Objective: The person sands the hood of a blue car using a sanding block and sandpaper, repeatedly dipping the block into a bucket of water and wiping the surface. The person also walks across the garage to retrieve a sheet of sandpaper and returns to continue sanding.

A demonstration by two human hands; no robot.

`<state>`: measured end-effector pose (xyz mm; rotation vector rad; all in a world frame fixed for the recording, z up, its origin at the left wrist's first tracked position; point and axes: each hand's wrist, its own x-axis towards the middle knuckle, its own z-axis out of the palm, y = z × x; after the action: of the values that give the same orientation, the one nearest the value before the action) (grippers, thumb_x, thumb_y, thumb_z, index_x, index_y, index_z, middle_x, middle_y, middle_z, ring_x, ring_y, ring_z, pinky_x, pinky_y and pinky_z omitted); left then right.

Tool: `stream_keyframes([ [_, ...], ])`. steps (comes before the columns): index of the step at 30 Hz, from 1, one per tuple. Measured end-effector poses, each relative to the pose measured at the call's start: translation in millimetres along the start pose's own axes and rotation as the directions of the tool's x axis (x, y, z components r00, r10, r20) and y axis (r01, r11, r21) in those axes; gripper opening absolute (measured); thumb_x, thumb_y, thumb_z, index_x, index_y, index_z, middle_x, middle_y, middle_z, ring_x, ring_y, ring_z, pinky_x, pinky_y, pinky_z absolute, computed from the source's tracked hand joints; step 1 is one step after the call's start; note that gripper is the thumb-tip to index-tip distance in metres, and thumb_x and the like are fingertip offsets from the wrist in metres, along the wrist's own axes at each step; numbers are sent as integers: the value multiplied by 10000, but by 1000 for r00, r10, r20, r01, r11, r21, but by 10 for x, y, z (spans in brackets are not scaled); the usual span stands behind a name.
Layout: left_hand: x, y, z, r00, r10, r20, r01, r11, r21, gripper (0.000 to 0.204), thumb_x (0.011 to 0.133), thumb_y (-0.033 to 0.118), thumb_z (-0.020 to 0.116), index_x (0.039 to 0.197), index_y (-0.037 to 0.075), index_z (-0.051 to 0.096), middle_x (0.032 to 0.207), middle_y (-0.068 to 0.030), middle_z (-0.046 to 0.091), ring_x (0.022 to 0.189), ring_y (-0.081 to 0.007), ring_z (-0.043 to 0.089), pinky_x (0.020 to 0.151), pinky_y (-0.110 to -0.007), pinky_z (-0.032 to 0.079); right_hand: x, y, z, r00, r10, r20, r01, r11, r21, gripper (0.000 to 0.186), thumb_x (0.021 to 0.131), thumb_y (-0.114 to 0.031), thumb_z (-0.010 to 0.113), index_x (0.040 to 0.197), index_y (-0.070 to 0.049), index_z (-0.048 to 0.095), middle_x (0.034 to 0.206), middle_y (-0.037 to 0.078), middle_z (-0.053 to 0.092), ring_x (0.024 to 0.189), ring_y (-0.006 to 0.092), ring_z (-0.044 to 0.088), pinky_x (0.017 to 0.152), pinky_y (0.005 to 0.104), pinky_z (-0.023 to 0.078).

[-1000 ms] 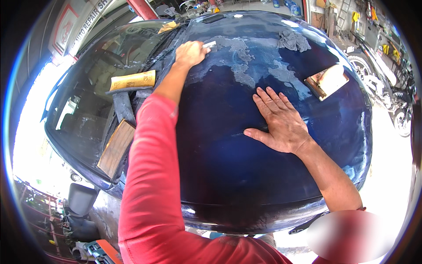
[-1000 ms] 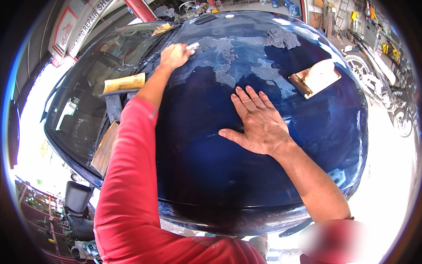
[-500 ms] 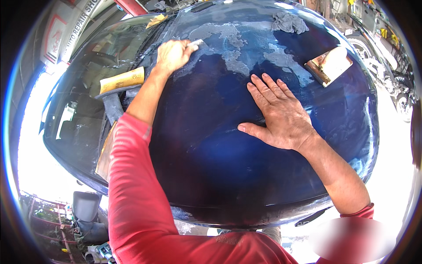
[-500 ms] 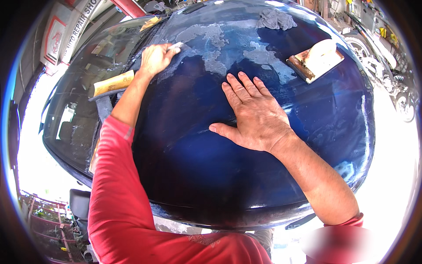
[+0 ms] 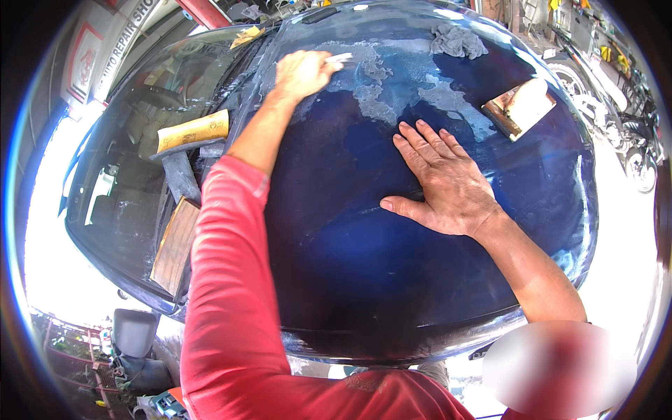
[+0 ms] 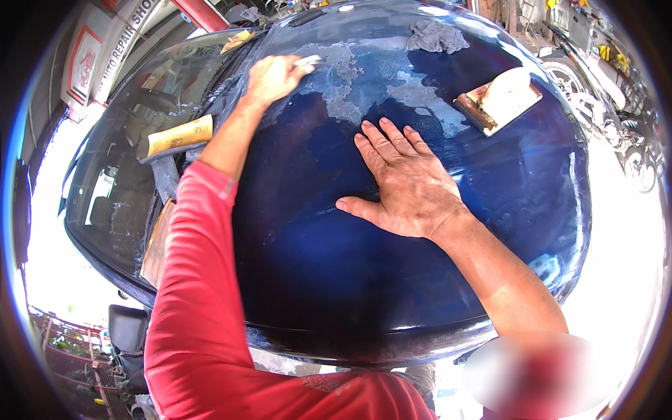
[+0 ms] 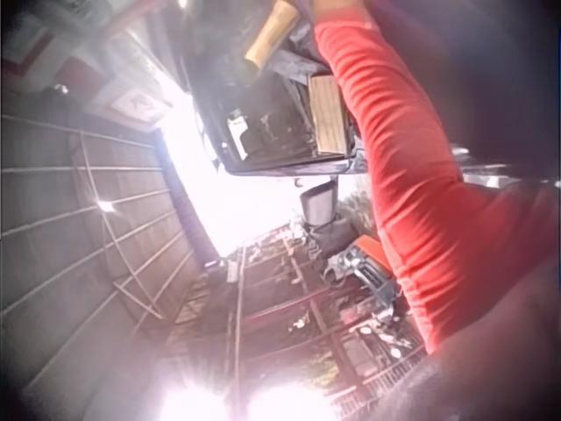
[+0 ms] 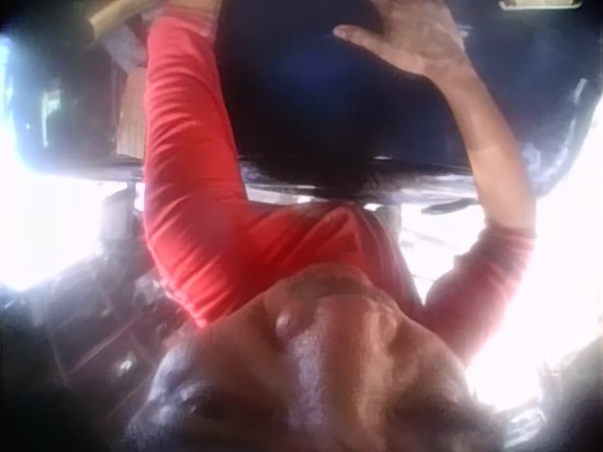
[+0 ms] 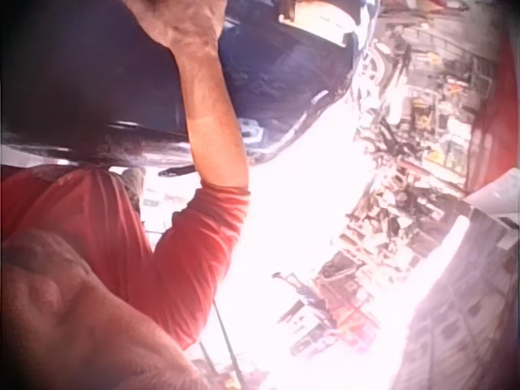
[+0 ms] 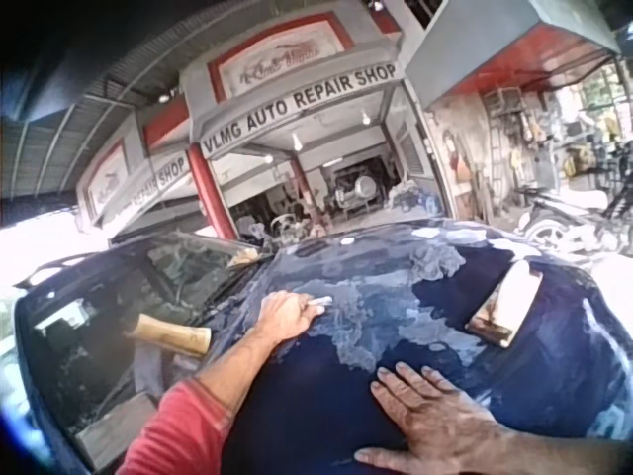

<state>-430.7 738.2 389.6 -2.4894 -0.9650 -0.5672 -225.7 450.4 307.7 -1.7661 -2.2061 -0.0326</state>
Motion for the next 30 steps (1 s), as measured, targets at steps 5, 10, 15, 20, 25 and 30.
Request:
stream_keyframes([
  [5,265,598,115,957,214,195,-193,974,-118,392,1056,553,689,1095,196,845,834,-117,795,831,-365,785,756,-518,609,-21,32,34,1000,-14,-20,14,1000,12,1090,1050,-862,356,1748,-26,318,1838,156,279,1727,320,166,1419,472,112],
  [10,231,790,45,979,191,-69,-193,981,-29,382,1047,524,676,1013,176,828,828,-144,792,819,-401,788,722,-540,609,-38,57,56,997,-45,-62,49,997,64,1073,1060,-832,384,1728,8,346,1822,194,302,1718,353,190,1411,487,128],
  [15,114,808,-28,978,171,121,-171,985,-14,375,1047,518,692,975,175,823,779,-123,775,788,-384,786,712,-529,607,-111,304,-68,987,-161,-28,162,982,95,1082,1045,-843,418,1722,-1,363,1831,164,297,1720,321,198,1415,467,134],
  [20,336,862,13,994,61,93,-62,998,17,395,1048,514,683,961,163,842,817,-167,784,834,-402,788,758,-539,607,-257,710,-80,999,-39,-35,37,998,-41,1196,944,-973,404,1753,-95,336,1843,101,281,1723,288,180,1425,455,143],
  [25,285,946,-47,992,43,118,-46,999,17,384,1046,528,685,1045,177,841,878,-160,806,892,-398,793,826,-547,603,-244,725,-36,998,-38,-44,37,999,-22,1202,920,-973,456,1752,-113,337,1836,96,294,1723,278,170,1430,459,143],
  [30,243,870,39,982,0,191,2,1000,-10,415,1034,569,705,1123,197,865,817,-163,780,860,-393,781,804,-536,598,-253,737,-30,997,-45,-67,45,999,-1,1195,931,-961,463,1745,-94,347,1835,103,296,1721,284,181,1428,462,145],
])
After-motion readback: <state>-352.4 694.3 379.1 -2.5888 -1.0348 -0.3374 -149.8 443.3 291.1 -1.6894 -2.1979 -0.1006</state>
